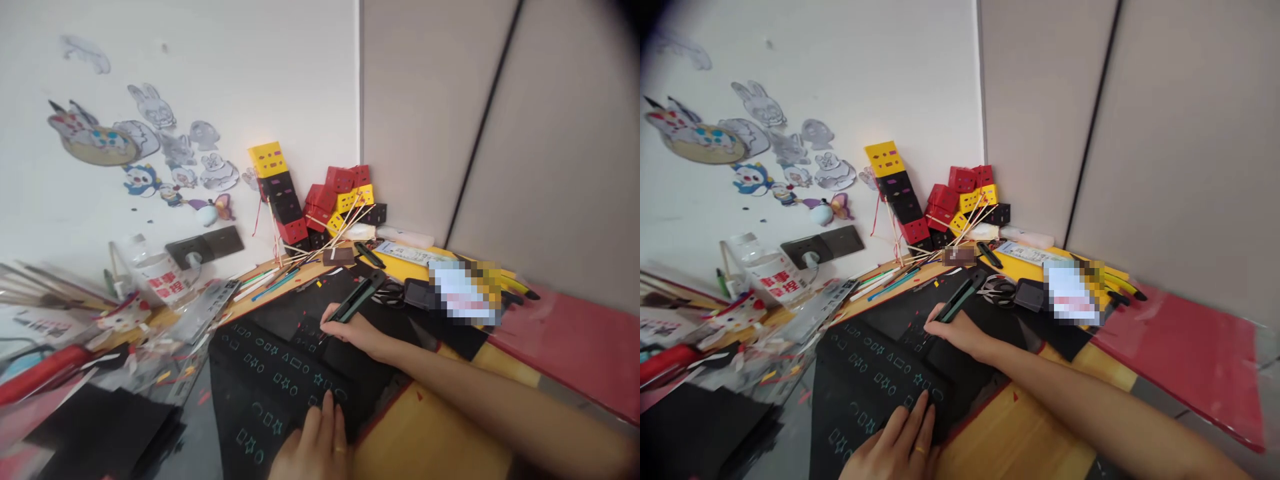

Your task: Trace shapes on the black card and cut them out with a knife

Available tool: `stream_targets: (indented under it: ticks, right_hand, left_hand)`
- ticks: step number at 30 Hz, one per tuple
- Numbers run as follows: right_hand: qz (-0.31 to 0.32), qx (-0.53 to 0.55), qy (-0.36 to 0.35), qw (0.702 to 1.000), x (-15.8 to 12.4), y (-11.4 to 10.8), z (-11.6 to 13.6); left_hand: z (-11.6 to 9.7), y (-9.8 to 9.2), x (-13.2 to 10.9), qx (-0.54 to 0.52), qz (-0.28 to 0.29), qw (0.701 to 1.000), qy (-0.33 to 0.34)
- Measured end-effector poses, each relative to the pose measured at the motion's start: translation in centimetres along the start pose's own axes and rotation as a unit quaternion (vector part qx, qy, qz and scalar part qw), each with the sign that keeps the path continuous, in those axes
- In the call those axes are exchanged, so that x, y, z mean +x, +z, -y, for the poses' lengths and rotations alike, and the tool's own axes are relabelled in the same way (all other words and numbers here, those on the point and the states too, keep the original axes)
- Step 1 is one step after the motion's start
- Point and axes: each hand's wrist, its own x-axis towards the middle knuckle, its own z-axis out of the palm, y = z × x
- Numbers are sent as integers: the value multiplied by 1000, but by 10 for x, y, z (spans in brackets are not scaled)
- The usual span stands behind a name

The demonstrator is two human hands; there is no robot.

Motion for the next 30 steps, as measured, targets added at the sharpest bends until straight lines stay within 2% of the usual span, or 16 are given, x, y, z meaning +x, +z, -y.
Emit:
stream_targets:
  ticks: [4, 8, 13, 19, 22, 26, 30]
  right_hand:
    - [-2, -27, -1, 1000, -4, -1, 2]
    - [7, -38, -2, 999, -2, -3, 3]
    - [28, -111, -35, 993, -4, 1, 6]
    - [11, -126, -60, 990, 3, 1, 5]
    - [20, -180, -98, 979, 13, 0, 3]
    - [51, -241, -142, 959, 24, 3, 0]
    - [93, -247, -148, 953, 27, 5, -5]
  left_hand:
    - [-8, -10, 3, -5, 14, 1000, -5]
    - [-10, -12, 5, 3, 20, 1000, -7]
    - [-10, -15, 8, -21, 46, 999, 4]
    - [12, -14, 24, -162, 152, 972, -80]
    - [28, -7, 32, -115, 168, 975, -95]
    - [36, 1, 34, -90, 224, 968, -68]
    - [33, 7, 32, -77, 191, 977, -60]
